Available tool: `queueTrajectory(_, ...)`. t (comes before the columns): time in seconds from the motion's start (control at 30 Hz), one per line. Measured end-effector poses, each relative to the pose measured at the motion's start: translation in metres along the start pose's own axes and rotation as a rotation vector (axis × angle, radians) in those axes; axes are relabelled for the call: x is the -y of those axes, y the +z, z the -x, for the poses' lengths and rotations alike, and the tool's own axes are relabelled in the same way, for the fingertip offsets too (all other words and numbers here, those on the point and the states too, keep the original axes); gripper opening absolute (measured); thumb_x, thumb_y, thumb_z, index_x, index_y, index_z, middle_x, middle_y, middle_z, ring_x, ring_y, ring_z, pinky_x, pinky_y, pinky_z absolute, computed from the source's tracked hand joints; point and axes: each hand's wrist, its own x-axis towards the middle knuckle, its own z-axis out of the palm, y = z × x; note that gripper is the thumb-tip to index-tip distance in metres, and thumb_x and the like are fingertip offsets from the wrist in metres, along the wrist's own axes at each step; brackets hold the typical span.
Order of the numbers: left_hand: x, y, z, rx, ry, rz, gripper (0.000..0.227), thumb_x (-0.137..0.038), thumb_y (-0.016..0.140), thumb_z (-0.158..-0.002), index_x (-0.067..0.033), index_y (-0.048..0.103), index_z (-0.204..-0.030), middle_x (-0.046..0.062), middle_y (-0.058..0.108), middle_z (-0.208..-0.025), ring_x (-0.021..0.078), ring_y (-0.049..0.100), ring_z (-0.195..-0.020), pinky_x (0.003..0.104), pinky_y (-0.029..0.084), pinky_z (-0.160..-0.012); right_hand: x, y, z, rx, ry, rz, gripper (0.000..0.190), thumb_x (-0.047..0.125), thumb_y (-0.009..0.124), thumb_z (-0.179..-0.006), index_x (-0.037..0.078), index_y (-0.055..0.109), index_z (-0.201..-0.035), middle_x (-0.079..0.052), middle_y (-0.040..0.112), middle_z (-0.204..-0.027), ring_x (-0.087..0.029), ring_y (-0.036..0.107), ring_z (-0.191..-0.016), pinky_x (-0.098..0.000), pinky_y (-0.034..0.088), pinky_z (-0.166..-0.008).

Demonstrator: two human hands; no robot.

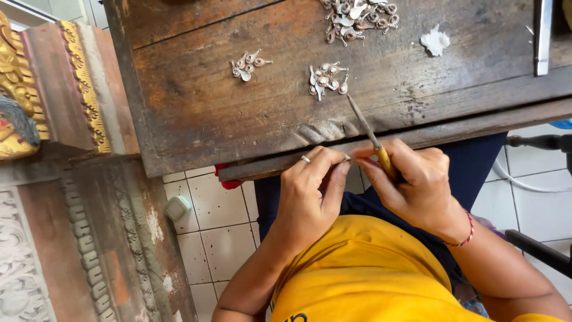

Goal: Using a fine metal tool to adjust or remove small pieces of material from metal jewelry components on a wooden workbench.

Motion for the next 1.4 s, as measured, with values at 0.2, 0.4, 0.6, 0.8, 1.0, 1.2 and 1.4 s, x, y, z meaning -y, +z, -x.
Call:
queueTrajectory(0.2,0.012,0.028,0.013,-0.131,-0.216,0.56,0.01,-0.011,0.063,-0.102,-0.0027,0.07,-0.103,0.008,0.07,-0.083,0.0133,0.07,-0.069,0.025,0.058,-0.064,0.005,0.005,0.015,-0.168,0.028,-0.204,0.014,0.0,0.076,-0.087,0.005,0.077,-0.1,0.002,0.048,-0.046,-0.018,0.05,-0.033,-0.0242,0.047,-0.043)
queueTrajectory(0.4,0.025,0.035,0.015,-0.037,-0.243,0.769,0.014,-0.009,0.061,-0.104,0.0004,0.072,-0.105,0.01,0.071,-0.089,0.0145,0.073,-0.073,0.024,0.058,-0.065,0.014,0.003,0.019,-0.234,0.007,-0.228,0.016,-0.003,0.079,-0.086,0.002,0.078,-0.1,-0.002,0.05,-0.049,-0.019,0.055,-0.037,-0.0257,0.049,-0.046)
queueTrajectory(0.6,0.024,0.033,0.014,-0.017,-0.247,0.785,0.017,-0.009,0.061,-0.105,0.0034,0.072,-0.108,0.012,0.07,-0.089,0.0148,0.073,-0.072,0.023,0.058,-0.063,0.014,0.007,0.021,-0.274,-0.032,-0.218,0.012,-0.004,0.079,-0.086,-0.001,0.077,-0.098,-0.004,0.051,-0.052,-0.02,0.054,-0.038,-0.0279,0.05,-0.047)
queueTrajectory(0.8,0.026,0.031,0.014,-0.012,-0.248,0.808,0.018,-0.01,0.06,-0.105,0.0037,0.072,-0.11,0.012,0.071,-0.091,0.0153,0.073,-0.072,0.023,0.058,-0.063,0.011,0.008,0.021,-0.277,-0.028,-0.218,0.012,-0.004,0.079,-0.086,-0.002,0.077,-0.097,-0.003,0.051,-0.051,-0.019,0.054,-0.038,-0.0268,0.05,-0.048)
queueTrajectory(1.0,0.027,0.03,0.016,-0.007,-0.267,0.814,0.018,-0.009,0.061,-0.105,0.0035,0.072,-0.11,0.011,0.07,-0.091,0.0147,0.072,-0.072,0.023,0.057,-0.063,0.01,0.012,0.021,-0.287,-0.042,-0.194,0.012,-0.004,0.08,-0.086,-0.002,0.077,-0.098,-0.004,0.052,-0.052,-0.02,0.053,-0.037,-0.027,0.05,-0.047)
queueTrajectory(1.2,0.032,0.032,0.015,-0.032,-0.276,0.782,0.014,-0.009,0.067,-0.101,0.003,0.073,-0.107,0.011,0.071,-0.088,0.0147,0.072,-0.069,0.023,0.058,-0.061,0.006,0.016,0.021,-0.31,-0.023,-0.197,0.01,-0.006,0.077,-0.088,-0.002,0.077,-0.096,-0.002,0.051,-0.051,-0.018,0.05,-0.035,-0.0273,0.05,-0.047)
queueTrajectory(1.4,0.027,0.033,0.017,-0.166,-0.182,0.559,0.011,-0.007,0.074,-0.095,0.0034,0.073,-0.099,0.011,0.07,-0.084,0.0156,0.071,-0.066,0.023,0.057,-0.059,-0.001,0.015,0.023,-0.257,0.085,-0.238,0.005,0.001,0.076,-0.091,0.002,0.076,-0.096,0.001,0.049,-0.046,-0.017,0.05,-0.034,-0.0233,0.045,-0.043)
